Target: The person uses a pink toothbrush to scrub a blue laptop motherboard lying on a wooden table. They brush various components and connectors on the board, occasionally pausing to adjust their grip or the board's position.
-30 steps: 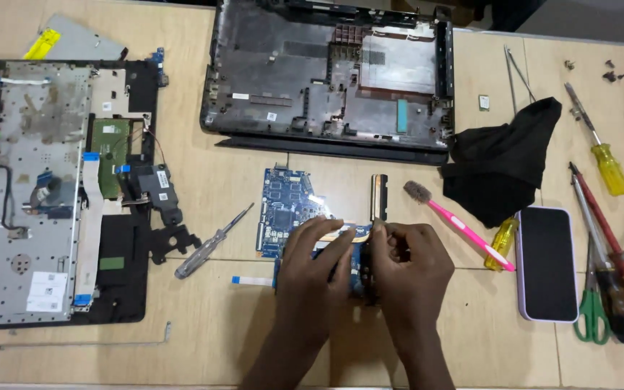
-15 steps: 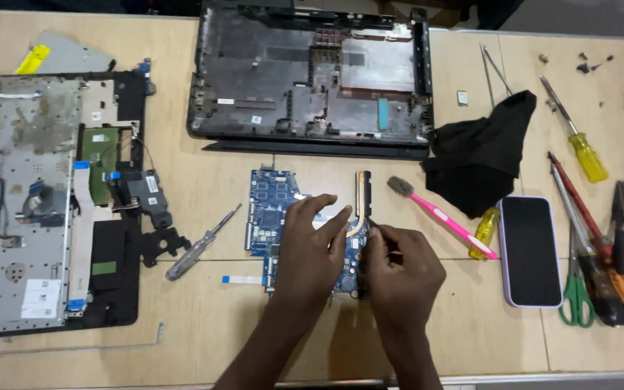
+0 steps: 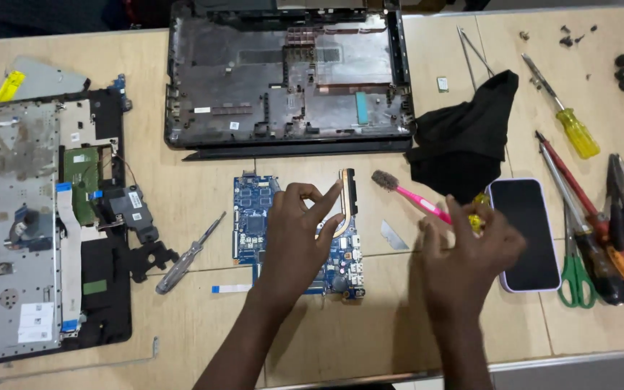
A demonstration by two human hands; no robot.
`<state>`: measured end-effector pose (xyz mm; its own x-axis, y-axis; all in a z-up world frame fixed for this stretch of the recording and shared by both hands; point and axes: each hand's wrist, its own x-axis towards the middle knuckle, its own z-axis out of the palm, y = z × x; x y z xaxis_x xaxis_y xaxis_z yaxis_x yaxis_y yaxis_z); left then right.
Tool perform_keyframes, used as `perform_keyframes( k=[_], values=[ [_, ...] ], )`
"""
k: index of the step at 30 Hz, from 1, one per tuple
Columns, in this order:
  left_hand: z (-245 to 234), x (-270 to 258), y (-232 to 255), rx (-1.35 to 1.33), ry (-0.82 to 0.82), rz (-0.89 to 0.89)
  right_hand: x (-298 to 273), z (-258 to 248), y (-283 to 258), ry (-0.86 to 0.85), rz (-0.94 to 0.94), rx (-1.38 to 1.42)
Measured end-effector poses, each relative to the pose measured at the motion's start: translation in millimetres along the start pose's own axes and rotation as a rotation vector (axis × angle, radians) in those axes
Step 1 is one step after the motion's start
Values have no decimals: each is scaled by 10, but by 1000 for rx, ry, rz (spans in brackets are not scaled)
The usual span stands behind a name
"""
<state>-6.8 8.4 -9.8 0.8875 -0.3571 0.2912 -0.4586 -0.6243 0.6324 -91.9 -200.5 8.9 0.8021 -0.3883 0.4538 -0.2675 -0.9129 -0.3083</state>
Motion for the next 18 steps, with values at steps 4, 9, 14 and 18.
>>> perform_keyframes(
  k=[4,9,14,18],
  values=[
    [-4,23,-15,-17,-37,0,124,107,273,31,-43,-105],
    [-29,19,41,-108,37,-59,166,-128,-61,-138,-48,301],
    [-31,45,44,-76,14,-65,-207,-111,-545,-263,-31,465],
    [-11,37,34,-135,77,-49,-472,-121,-627,-530,215,331]
  ],
)
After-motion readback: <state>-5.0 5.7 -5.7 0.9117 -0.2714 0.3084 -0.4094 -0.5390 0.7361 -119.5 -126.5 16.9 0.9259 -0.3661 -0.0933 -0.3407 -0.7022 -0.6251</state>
